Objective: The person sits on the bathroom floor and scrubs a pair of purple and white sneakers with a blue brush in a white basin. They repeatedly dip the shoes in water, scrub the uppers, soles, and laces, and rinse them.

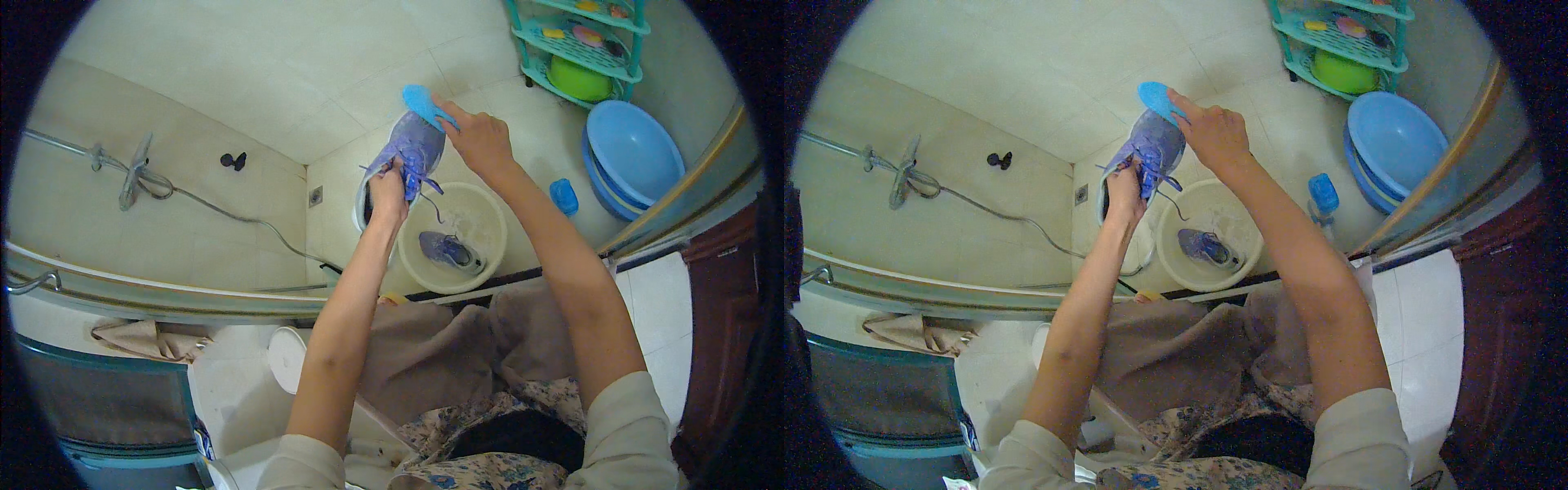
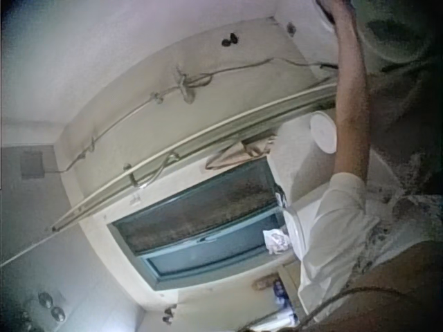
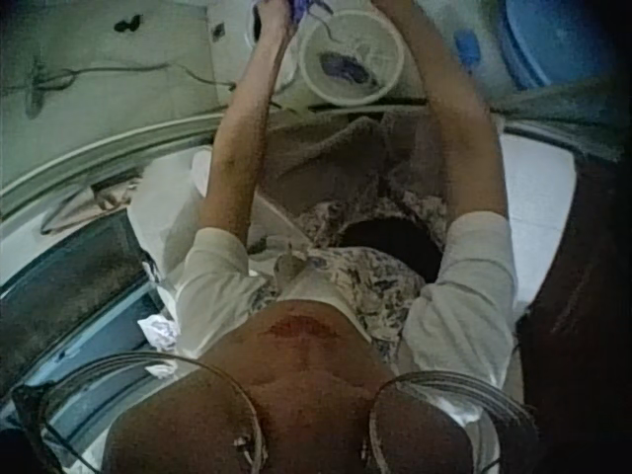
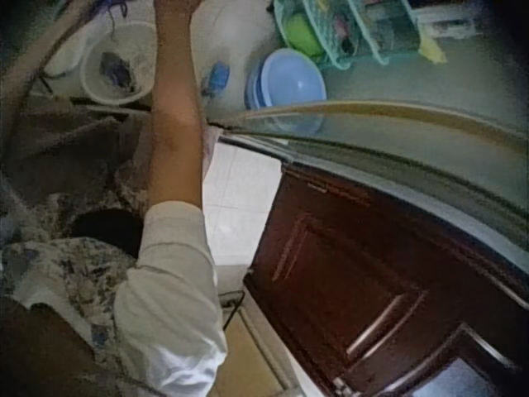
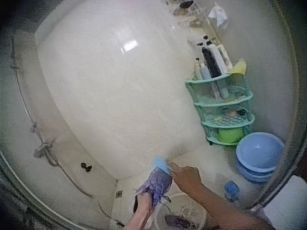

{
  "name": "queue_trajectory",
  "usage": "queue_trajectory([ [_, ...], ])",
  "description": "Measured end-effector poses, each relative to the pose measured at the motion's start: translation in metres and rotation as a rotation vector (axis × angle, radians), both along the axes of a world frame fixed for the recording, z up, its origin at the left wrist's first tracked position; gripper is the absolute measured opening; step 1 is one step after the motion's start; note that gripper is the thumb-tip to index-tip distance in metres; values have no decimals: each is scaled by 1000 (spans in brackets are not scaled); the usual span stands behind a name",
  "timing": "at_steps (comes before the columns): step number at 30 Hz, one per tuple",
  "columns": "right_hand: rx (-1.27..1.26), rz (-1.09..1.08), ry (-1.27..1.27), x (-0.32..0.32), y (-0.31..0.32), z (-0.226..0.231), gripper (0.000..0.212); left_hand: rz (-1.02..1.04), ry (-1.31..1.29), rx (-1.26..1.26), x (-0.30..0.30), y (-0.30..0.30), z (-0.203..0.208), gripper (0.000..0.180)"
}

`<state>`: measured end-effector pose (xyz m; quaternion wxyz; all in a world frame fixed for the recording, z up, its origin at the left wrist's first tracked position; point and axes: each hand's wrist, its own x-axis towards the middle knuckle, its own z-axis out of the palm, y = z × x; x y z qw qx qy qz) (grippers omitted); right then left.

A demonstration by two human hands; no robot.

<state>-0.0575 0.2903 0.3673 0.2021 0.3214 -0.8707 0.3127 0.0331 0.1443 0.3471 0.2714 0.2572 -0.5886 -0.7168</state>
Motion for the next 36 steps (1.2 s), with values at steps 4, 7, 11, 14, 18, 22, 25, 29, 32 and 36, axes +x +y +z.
queue_trajectory([
  [4, 30, 98, -2, 24, -11, -10, 43, 116, -57, -149, 0, -2, -4, 17],
  [7, 32, 175, 32, 23, -15, -3, 45, 63, -267, -528, 16, -16, -3, 21],
  [11, 121, 148, 155, -4, 1, -1, 47, 87, -182, -759, 22, -8, 8, 23],
  [14, 60, 73, 97, -18, 26, -6, 46, 80, -89, -775, 24, -10, 12, 21],
  [18, 0, 183, 112, 14, 6, 11, 43, 72, -95, -939, 20, -4, 7, 20],
  [22, -16, 217, 232, 7, -3, 32, 42, 61, -198, -794, 17, -9, 15, 21],
  [25, 40, 154, 129, -8, 18, 28, 42, 100, -102, -882, 24, -11, 17, 21],
  [29, 62, 341, 238, 21, -4, 39, 39, 85, -52, -1105, 25, -18, 8, 21],
  [32, 73, 307, 206, 14, -10, 52, 39, 73, -187, -1010, 30, -16, 13, 21],
  [36, -31, 238, 132, 9, 2, 53, 41, 130, -122, -865, 33, -4, 42, 24],
])
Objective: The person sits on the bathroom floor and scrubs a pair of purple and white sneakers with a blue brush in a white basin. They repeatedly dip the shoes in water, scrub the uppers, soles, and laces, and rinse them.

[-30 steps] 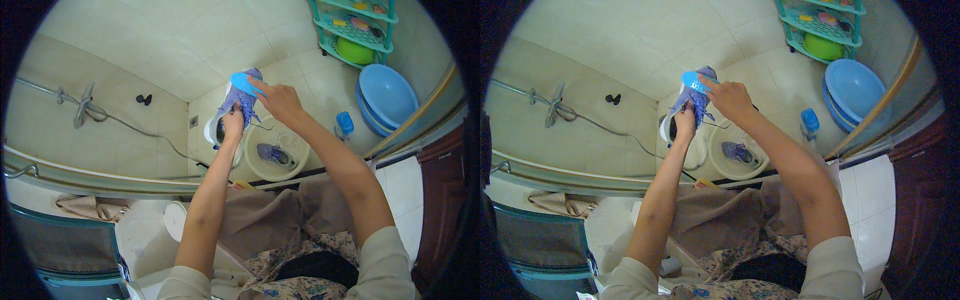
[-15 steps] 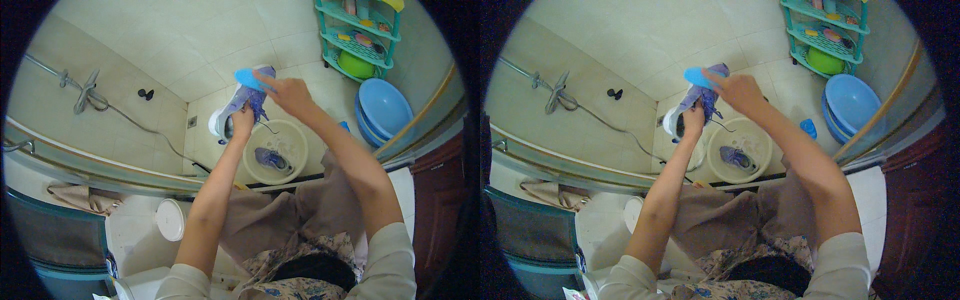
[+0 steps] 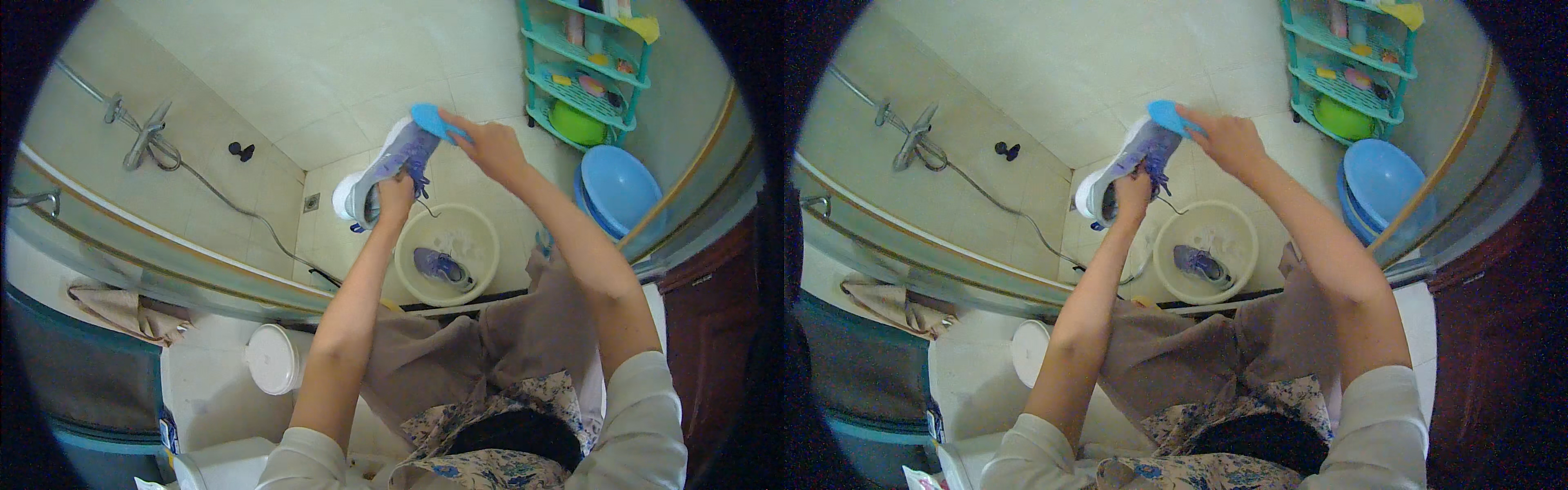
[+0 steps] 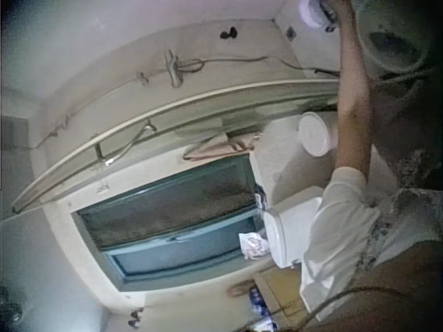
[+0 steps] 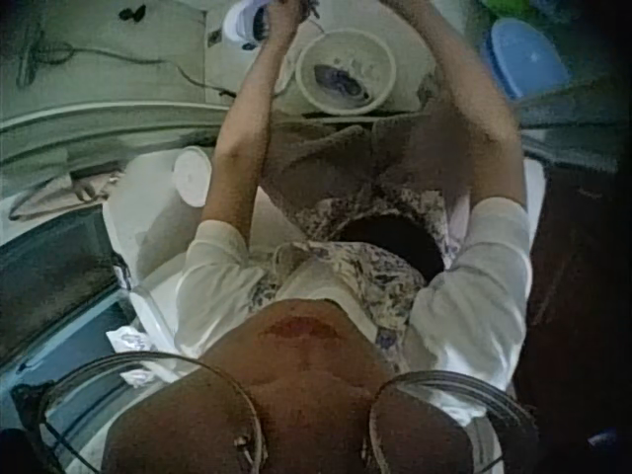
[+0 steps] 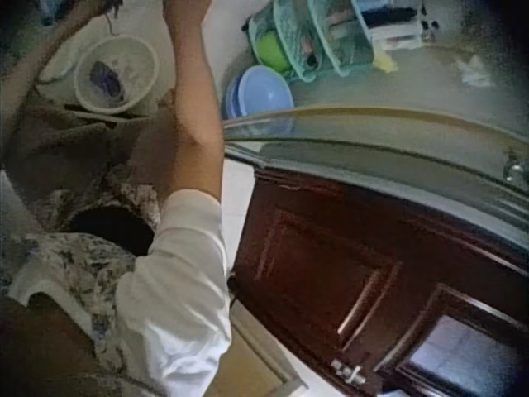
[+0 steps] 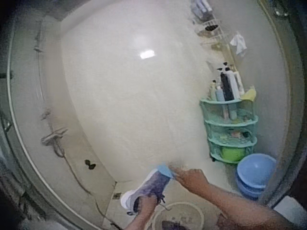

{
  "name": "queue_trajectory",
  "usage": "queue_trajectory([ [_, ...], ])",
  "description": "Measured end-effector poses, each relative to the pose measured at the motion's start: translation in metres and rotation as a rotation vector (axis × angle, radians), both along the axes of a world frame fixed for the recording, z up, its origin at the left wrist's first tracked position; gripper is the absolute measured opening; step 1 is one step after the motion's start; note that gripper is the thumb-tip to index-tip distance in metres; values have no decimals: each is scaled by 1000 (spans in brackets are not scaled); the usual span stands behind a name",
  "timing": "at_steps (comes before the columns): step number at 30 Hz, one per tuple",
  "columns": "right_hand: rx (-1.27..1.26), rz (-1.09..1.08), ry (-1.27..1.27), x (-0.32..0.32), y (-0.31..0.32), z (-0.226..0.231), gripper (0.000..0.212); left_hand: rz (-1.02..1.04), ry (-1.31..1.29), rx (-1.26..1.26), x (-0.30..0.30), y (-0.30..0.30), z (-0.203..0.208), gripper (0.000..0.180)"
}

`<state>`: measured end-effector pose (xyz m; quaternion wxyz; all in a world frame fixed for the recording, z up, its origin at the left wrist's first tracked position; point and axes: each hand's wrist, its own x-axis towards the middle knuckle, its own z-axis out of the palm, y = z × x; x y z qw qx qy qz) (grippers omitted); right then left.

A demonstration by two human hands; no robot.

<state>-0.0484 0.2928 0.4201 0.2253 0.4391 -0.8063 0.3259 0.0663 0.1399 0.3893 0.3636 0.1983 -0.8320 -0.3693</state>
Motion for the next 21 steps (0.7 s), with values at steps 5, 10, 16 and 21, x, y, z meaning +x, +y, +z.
queue_trajectory([
  [5, 26, -7, 116, 20, -17, 0, 45, -65, 85, 438, -5, -14, -2, 28],
  [10, 1, -13, -8, 39, -11, -26, 53, -153, 347, 962, -6, -5, 10, 12],
  [16, 22, -147, 80, 31, -24, 2, 50, -308, 388, 1222, -9, -44, -14, 14],
  [21, -13, -127, 82, 30, -28, -6, 43, -273, 344, 1277, -16, -32, -10, 13],
])
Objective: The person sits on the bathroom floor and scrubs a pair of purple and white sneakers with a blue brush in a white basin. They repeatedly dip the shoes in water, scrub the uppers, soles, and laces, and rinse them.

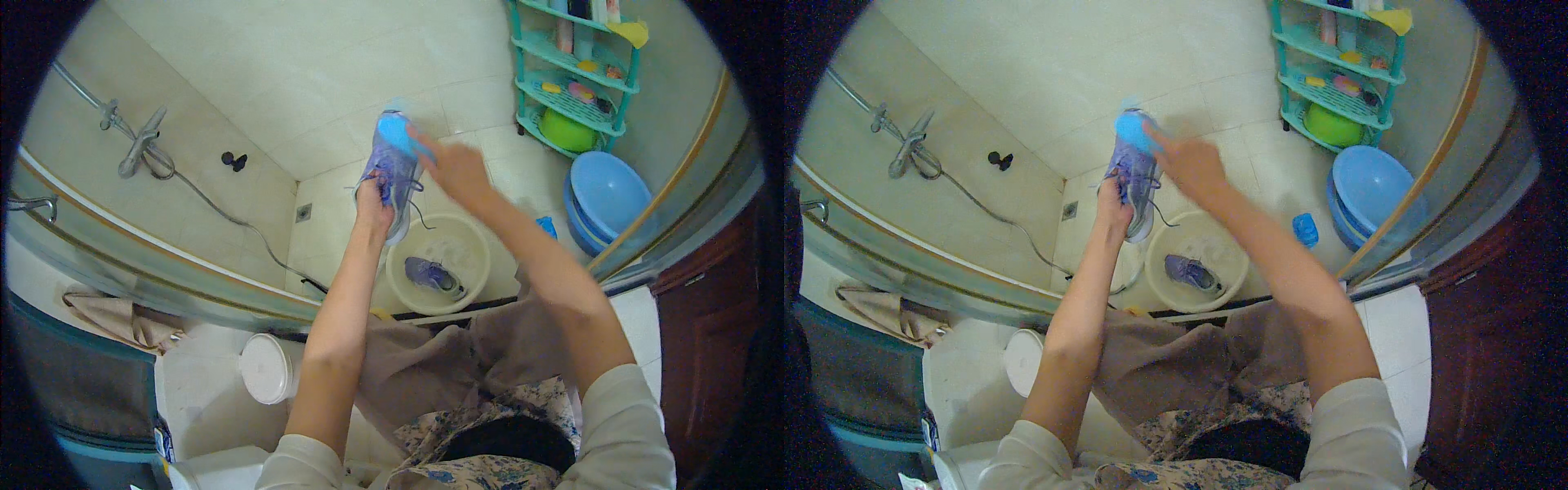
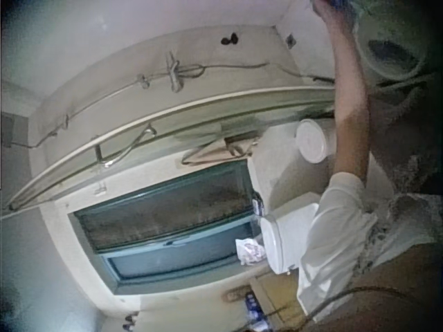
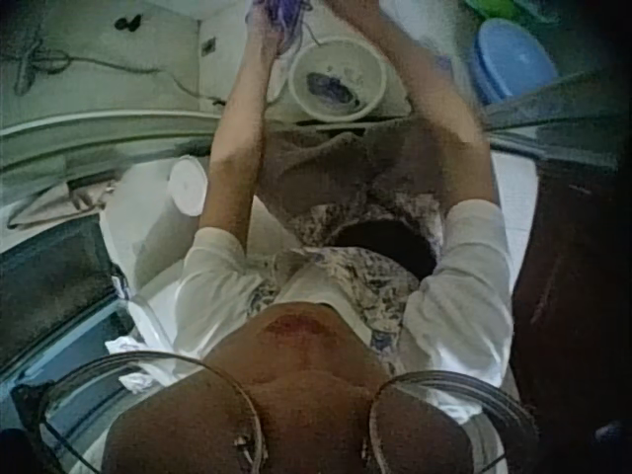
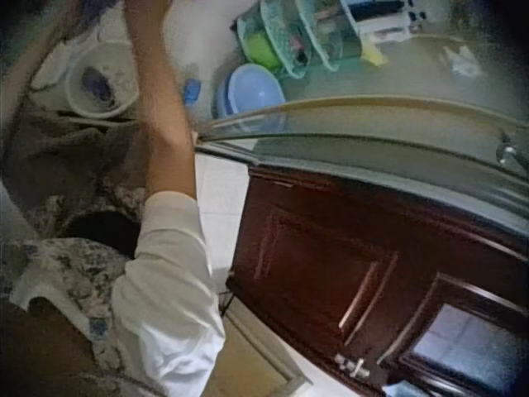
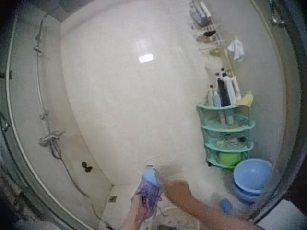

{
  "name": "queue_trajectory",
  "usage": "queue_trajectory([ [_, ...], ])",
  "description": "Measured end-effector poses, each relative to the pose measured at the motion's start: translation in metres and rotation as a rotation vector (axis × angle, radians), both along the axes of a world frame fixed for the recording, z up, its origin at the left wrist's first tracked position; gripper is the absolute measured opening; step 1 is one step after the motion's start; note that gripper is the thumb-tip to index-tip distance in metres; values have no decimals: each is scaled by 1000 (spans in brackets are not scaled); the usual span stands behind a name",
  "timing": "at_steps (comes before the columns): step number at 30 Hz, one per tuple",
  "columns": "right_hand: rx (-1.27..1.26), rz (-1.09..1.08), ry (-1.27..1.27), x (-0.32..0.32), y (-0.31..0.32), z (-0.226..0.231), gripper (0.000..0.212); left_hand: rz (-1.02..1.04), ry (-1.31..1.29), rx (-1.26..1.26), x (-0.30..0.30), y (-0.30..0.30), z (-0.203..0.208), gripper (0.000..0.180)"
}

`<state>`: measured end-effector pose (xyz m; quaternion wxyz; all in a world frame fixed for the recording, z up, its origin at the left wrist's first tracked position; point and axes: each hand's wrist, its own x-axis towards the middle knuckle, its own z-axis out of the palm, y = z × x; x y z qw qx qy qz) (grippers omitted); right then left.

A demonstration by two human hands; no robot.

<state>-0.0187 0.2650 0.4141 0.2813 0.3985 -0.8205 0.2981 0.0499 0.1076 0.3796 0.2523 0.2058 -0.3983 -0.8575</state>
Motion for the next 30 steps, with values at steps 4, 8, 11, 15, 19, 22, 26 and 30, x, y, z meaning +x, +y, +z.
queue_trajectory([
  [4, -60, 151, -108, 39, 2, -19, 43, -44, -13, 175, 10, -31, -10, 17],
  [8, -62, 47, -44, 11, 3, -6, 43, -137, -34, 252, 8, -13, -10, 25],
  [11, -56, -4, -71, -4, -9, 20, 41, -137, -57, 183, 6, -20, -16, 25],
  [15, -178, 44, -66, -32, -24, 27, 40, -84, -62, 173, 5, 7, 4, 25],
  [19, -90, 61, -273, -8, -24, 13, 42, -85, 48, 203, 4, -16, -9, 31],
  [22, -39, 101, -285, 36, -12, -35, 45, -65, 102, 153, 2, -27, -25, 26],
  [26, -120, 164, -145, 48, -5, -46, 48, -7, 114, 348, -4, -34, -33, 24],
  [30, 5, 87, -22, 23, -17, -4, 45, -197, 178, 345, -4, -56, -50, 26],
])
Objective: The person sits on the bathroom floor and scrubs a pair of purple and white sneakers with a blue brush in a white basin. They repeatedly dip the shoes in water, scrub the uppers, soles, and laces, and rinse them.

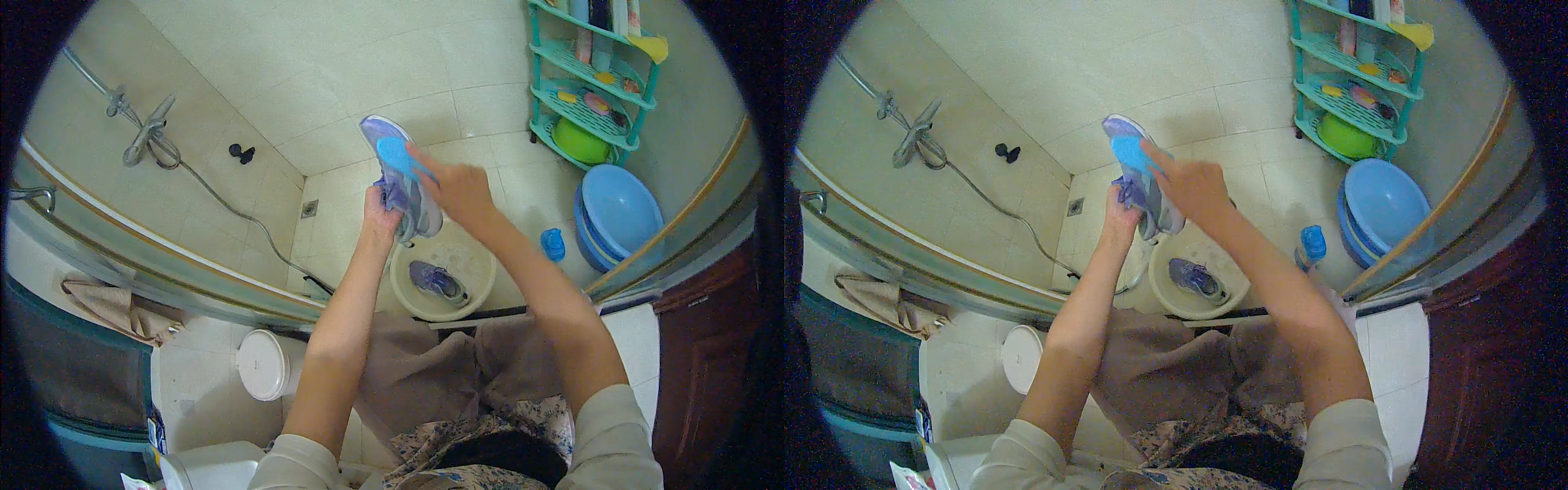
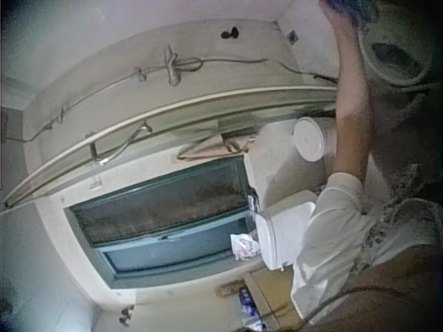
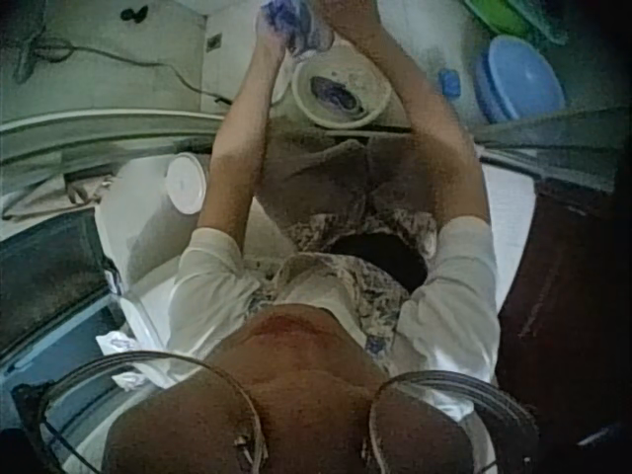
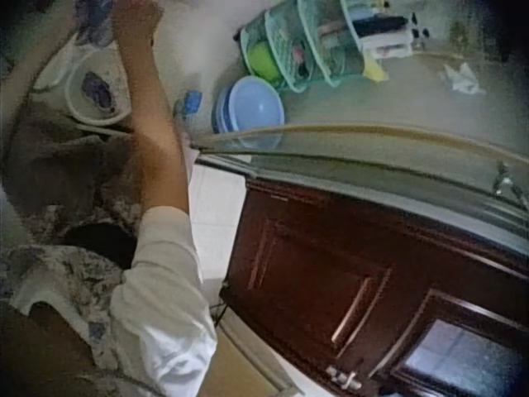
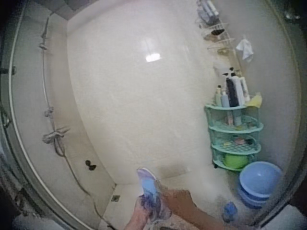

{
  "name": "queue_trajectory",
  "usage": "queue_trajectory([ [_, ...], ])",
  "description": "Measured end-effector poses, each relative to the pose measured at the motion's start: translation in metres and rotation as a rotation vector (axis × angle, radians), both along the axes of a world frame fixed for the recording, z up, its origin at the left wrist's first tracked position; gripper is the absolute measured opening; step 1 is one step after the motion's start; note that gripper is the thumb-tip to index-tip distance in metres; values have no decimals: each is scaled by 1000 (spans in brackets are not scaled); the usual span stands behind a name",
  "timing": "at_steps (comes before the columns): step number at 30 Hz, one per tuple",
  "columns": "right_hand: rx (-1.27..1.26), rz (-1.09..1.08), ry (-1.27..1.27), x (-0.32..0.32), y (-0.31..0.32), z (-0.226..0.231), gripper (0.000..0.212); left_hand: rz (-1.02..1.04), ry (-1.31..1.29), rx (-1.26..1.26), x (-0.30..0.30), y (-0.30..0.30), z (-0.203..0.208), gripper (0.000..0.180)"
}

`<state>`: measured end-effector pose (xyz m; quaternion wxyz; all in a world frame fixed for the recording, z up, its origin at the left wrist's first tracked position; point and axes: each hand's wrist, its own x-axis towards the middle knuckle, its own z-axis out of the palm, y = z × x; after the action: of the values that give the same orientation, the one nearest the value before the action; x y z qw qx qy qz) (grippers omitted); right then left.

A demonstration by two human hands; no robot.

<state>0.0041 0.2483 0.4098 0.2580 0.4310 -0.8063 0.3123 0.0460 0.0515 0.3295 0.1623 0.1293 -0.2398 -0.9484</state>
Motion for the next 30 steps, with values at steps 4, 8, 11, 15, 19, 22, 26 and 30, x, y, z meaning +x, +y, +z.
queue_trajectory([
  [4, -64, -117, -6, -36, -11, 27, 42, 16, -94, -613, 1, 23, 5, 27],
  [8, -53, -80, -116, -38, -10, 15, 41, 83, -175, 2, -1, 53, 42, 29],
  [11, -12, -79, -289, -13, 0, -11, 39, 65, -124, 50, 2, 46, 47, 29],
  [15, -133, 40, -531, 13, 17, -60, 39, 213, -147, 207, 4, 34, 46, 30],
  [19, -225, 88, -505, 9, 26, -76, 38, 64, -175, 33, 5, 47, 56, 31],
  [22, -151, 67, -489, 13, 22, -66, 39, -6, -266, -123, 2, 46, 53, 41],
  [26, -74, 50, -389, 17, 22, -58, 42, -100, -367, -171, 1, 41, 44, 42],
  [30, -124, 10, -205, 5, 26, -59, 48, -86, -332, -275, 0, 46, 42, 39],
])
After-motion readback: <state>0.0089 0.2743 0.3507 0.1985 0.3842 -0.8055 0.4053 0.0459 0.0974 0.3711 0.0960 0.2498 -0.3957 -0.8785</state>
